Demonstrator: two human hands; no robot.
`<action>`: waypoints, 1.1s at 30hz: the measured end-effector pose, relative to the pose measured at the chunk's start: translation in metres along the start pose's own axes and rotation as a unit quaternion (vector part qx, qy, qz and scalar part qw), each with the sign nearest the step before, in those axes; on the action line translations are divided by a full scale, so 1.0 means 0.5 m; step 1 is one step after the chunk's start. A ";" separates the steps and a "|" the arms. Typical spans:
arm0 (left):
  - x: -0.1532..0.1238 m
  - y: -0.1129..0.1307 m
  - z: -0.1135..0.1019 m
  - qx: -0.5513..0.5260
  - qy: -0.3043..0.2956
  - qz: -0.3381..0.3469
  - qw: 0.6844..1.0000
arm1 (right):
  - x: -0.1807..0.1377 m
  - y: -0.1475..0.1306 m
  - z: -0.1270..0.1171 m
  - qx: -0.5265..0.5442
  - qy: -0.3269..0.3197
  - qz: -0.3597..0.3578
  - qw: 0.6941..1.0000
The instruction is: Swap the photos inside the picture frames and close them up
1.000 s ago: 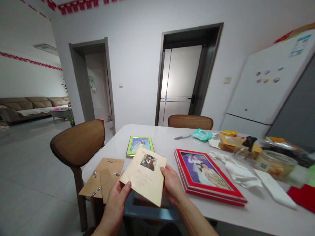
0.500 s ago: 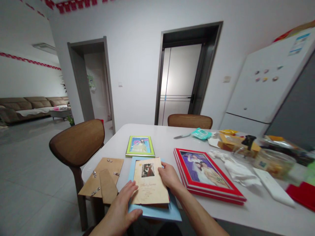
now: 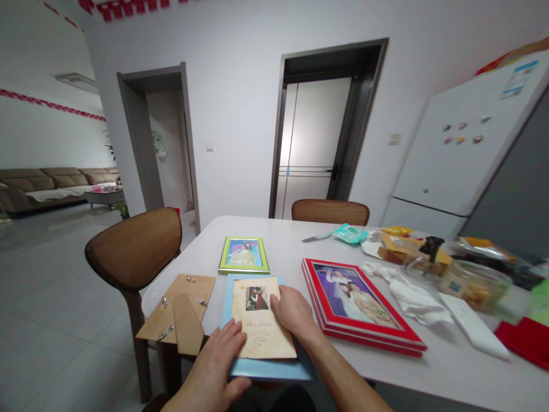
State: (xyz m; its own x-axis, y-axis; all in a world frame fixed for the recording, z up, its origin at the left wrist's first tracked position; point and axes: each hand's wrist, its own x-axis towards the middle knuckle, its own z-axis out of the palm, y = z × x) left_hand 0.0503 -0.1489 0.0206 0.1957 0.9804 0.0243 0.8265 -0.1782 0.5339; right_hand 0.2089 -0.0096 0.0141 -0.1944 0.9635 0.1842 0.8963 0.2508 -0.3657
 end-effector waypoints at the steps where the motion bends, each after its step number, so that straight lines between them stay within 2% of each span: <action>1: 0.000 0.003 0.000 0.003 -0.008 0.010 1.000 | -0.004 -0.002 -0.001 -0.031 -0.007 0.005 0.999; 7: 0.006 -0.001 0.008 0.005 -0.007 0.052 0.999 | -0.020 -0.014 0.003 -0.134 -0.008 0.001 0.991; 13: -0.007 -0.007 -0.002 -0.008 -0.010 0.075 0.997 | -0.012 -0.006 0.004 -0.107 0.010 0.002 0.994; 16: -0.031 -0.045 -0.028 -0.006 0.026 0.073 0.997 | -0.017 -0.014 0.001 -0.075 0.026 -0.015 0.997; 18: -0.046 -0.097 -0.048 0.019 0.084 0.036 0.996 | -0.026 -0.037 0.003 -0.034 0.024 -0.049 0.998; 22: -0.059 -0.223 -0.080 0.108 0.156 -0.111 0.976 | -0.056 -0.133 0.019 0.059 -0.018 -0.147 0.987; 25: -0.053 -0.283 -0.085 0.143 0.193 -0.142 0.960 | -0.081 -0.219 0.045 0.069 -0.040 -0.208 0.975; 29: -0.045 -0.295 -0.081 0.146 0.212 -0.131 0.957 | -0.103 -0.289 0.082 0.055 -0.050 -0.226 0.971; 33: -0.041 -0.259 -0.077 0.127 0.255 -0.110 0.952 | -0.111 -0.278 0.072 0.145 -0.034 -0.226 0.963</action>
State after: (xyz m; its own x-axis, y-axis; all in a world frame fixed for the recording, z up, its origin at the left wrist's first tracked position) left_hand -0.0812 -0.1425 -0.0164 -0.2255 0.8988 0.3760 0.9312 0.0854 0.3543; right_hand 0.0805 -0.0944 0.0217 -0.5726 0.7512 0.3284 0.5671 0.6522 -0.5030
